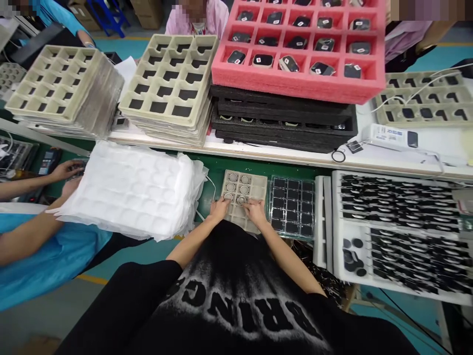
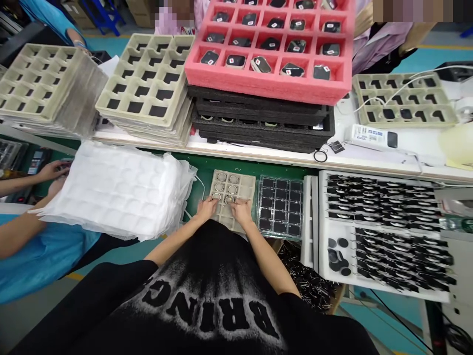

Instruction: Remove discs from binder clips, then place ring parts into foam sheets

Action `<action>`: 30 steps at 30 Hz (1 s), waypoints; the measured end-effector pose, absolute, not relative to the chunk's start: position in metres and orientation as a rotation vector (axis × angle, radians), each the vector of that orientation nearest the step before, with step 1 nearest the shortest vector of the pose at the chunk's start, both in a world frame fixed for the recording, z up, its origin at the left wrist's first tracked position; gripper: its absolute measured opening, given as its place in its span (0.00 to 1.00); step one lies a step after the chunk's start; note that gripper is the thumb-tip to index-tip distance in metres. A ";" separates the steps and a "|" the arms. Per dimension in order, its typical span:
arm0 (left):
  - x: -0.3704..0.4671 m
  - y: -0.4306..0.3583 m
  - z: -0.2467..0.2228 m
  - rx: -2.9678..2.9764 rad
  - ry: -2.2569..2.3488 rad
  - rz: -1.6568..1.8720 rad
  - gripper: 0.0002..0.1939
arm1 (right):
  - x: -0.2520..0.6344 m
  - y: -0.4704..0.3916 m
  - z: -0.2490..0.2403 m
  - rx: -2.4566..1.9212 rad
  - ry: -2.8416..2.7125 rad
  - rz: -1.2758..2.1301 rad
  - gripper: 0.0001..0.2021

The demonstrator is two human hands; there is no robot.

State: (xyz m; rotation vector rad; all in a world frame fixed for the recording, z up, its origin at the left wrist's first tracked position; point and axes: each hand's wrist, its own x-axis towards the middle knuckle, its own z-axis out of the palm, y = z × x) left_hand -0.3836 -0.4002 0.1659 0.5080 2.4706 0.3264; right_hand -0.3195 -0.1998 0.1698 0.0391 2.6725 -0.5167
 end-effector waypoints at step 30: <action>-0.326 -0.457 0.210 0.344 2.350 0.761 0.13 | -0.270 -0.216 0.164 -0.227 2.602 -0.295 0.21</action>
